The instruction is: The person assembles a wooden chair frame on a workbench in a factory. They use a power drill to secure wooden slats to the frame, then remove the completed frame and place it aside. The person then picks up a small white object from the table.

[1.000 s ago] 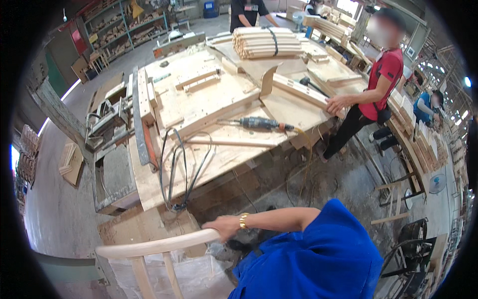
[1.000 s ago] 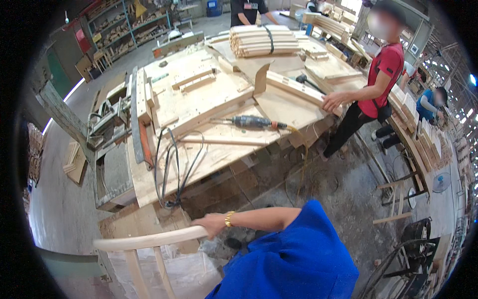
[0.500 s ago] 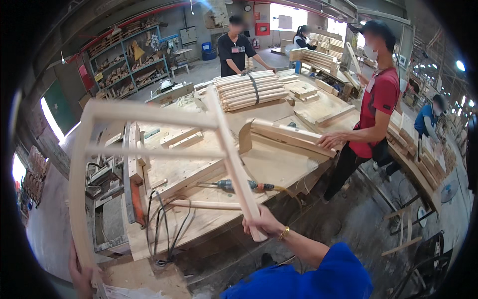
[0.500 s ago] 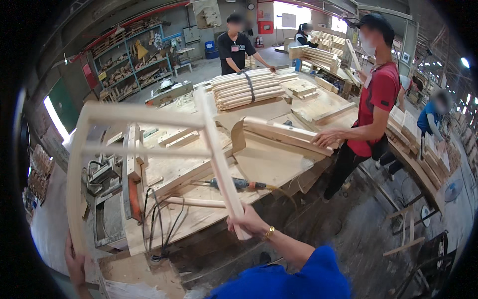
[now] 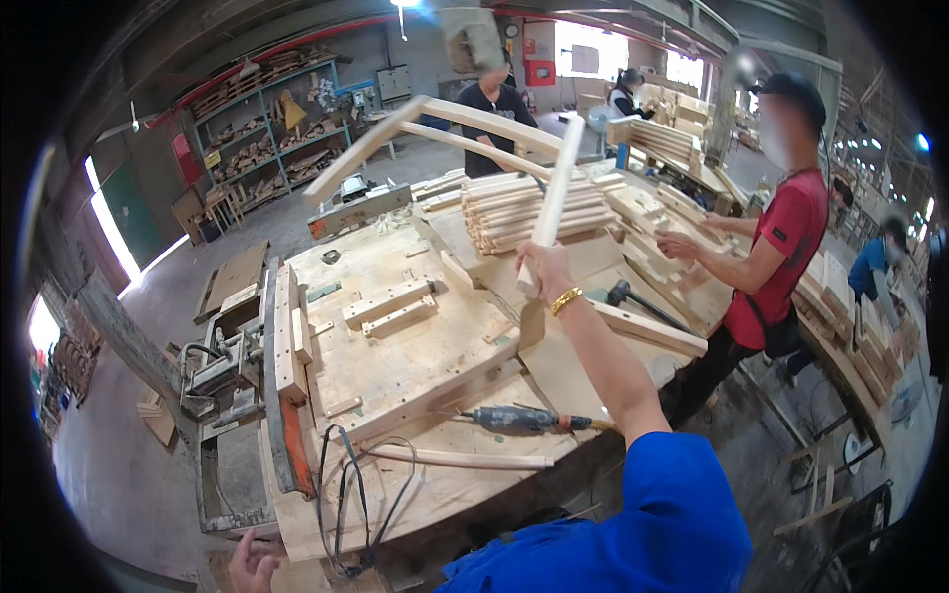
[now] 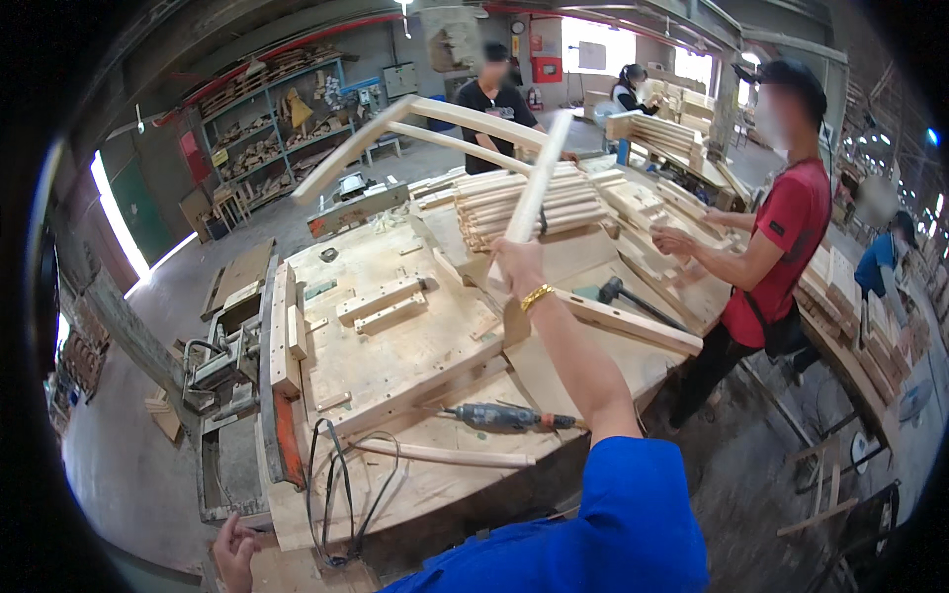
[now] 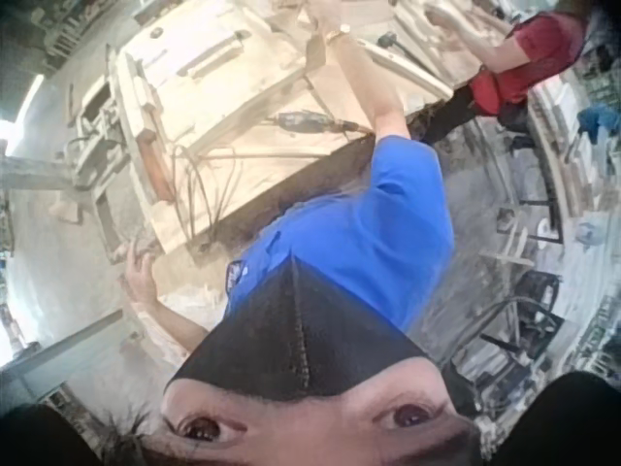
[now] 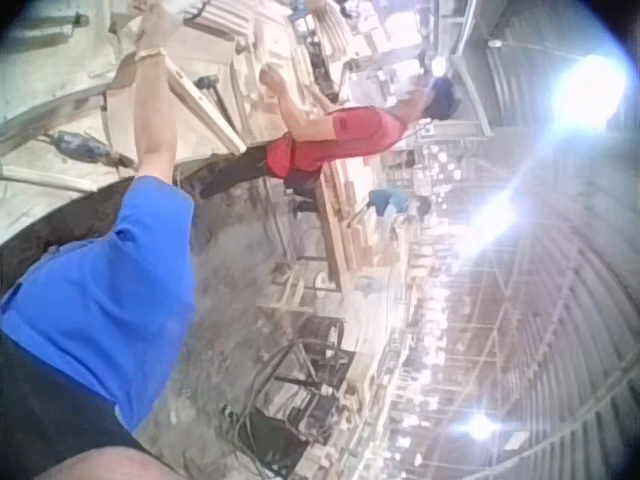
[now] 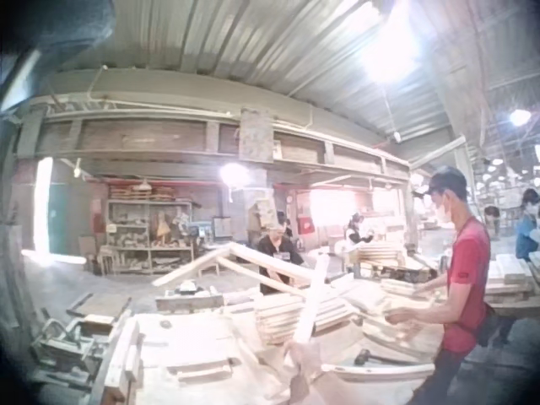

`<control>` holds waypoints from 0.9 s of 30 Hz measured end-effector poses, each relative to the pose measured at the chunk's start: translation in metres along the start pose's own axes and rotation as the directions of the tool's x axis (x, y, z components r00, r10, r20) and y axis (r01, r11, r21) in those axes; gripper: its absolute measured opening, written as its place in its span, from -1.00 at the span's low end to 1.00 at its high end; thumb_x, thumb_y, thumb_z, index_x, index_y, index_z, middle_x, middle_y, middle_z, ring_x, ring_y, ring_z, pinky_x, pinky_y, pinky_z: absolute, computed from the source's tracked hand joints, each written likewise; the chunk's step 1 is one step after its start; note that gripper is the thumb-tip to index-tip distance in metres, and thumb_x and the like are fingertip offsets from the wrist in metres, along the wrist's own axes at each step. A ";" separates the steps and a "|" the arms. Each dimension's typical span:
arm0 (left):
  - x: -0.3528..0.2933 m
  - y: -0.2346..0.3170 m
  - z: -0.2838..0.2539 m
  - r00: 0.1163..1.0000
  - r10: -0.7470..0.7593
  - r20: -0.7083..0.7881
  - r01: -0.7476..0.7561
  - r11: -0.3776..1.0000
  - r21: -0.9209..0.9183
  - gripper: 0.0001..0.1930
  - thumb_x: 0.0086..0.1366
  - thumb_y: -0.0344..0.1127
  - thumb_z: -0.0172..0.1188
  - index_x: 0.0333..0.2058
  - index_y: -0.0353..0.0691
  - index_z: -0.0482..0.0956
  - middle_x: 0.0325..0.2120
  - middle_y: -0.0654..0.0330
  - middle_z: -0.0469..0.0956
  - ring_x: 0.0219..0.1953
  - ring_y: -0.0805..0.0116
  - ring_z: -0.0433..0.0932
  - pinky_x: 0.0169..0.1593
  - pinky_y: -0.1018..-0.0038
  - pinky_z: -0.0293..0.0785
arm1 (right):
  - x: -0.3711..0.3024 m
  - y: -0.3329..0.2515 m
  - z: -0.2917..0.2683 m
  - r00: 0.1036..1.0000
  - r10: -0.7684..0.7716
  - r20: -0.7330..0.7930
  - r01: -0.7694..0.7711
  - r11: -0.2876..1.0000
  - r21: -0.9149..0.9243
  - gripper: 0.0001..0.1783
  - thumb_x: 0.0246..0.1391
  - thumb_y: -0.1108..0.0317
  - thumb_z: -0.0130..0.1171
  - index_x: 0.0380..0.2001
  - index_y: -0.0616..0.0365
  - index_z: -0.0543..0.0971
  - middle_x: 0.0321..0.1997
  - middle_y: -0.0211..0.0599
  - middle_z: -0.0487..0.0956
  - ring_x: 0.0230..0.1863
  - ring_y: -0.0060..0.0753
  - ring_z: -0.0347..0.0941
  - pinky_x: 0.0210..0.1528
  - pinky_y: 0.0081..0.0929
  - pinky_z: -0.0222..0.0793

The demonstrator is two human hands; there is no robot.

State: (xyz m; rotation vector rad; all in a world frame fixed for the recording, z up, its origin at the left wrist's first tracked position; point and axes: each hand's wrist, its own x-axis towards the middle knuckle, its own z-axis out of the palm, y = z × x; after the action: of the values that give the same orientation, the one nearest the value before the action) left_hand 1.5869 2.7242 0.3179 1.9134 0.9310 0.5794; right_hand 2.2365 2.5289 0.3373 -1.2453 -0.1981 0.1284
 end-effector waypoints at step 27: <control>-0.016 -0.068 0.145 0.582 -0.672 -0.458 0.599 0.735 -0.317 -0.56 0.18 -0.40 0.21 0.02 -0.43 0.40 -0.23 0.00 0.51 -0.30 0.25 0.55 -0.34 0.44 0.56 | 0.367 0.039 0.036 0.922 0.093 -0.376 -0.035 0.987 0.157 -0.73 -0.23 0.51 0.22 -0.36 0.38 0.49 -0.42 -0.18 0.52 -0.49 -0.27 0.48 -0.49 -0.24 0.48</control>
State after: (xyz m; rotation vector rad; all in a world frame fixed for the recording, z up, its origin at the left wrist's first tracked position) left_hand 1.6540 2.6567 0.1884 1.1403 1.8102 0.7258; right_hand 2.5875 2.6495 0.3404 -1.1051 0.1901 -0.0452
